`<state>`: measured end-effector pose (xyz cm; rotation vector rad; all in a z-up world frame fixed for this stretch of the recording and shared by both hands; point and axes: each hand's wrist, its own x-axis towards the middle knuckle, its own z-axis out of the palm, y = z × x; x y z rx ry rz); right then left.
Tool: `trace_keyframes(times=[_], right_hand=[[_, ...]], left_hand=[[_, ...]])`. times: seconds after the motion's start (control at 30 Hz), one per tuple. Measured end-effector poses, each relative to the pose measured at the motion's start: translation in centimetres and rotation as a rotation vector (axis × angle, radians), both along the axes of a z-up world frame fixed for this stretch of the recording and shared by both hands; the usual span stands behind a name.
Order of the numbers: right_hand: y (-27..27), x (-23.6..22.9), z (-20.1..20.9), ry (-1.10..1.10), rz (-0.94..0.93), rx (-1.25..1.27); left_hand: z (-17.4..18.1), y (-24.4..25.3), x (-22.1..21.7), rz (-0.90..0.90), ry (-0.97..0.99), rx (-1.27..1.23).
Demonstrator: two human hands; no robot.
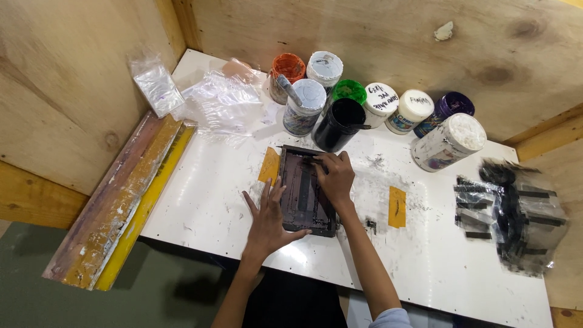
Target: The person spreads dark ink across a rectangular screen printing tray using a yellow squeegee. They then open a black ink container, scoop out more ink with a spatula, and add it to the tray before mixing it with the squeegee.
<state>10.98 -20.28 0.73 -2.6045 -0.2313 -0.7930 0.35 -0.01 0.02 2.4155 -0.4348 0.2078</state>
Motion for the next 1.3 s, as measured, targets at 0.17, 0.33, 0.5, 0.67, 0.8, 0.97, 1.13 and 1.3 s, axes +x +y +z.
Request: trace_keyframes(times=[0.17,0.33,0.5,0.67,0.8,0.97,1.13,1.3], right_hand=[[0.1,-0.3,-1.0,-0.019,0.002,-0.185],[0.4,-1.1,-1.3,0.002,0.018,-0.307],[0.9,-2.8,-0.7,0.054,0.040,-0.337],[1.1,-4.8,-2.1,0.034,0.065,-0.366],[1.4,-6.5,-2.3,0.061,0.076,-0.415],[1.8,-8.3,-2.3,0.124,0.077,-0.404],[1.8,-9.9,-2.3,0.180,0.092,-0.411],[2.6,-11.3,-0.7,0.223,0.106,-0.415]], left_hand=[[0.1,-0.1,0.0,0.003,0.004,-0.008],[0.2,-0.1,0.0,0.018,-0.006,0.008],[-0.1,-0.1,0.0,0.023,-0.015,-0.004],[-0.1,0.0,-0.1,0.018,-0.018,-0.026],[-0.2,-0.1,0.0,0.027,-0.023,-0.013],[-0.6,-0.1,0.0,0.027,-0.027,-0.019],[-1.0,-0.2,0.0,0.025,-0.036,-0.034],[-1.2,-0.1,0.0,0.013,-0.049,-0.014]])
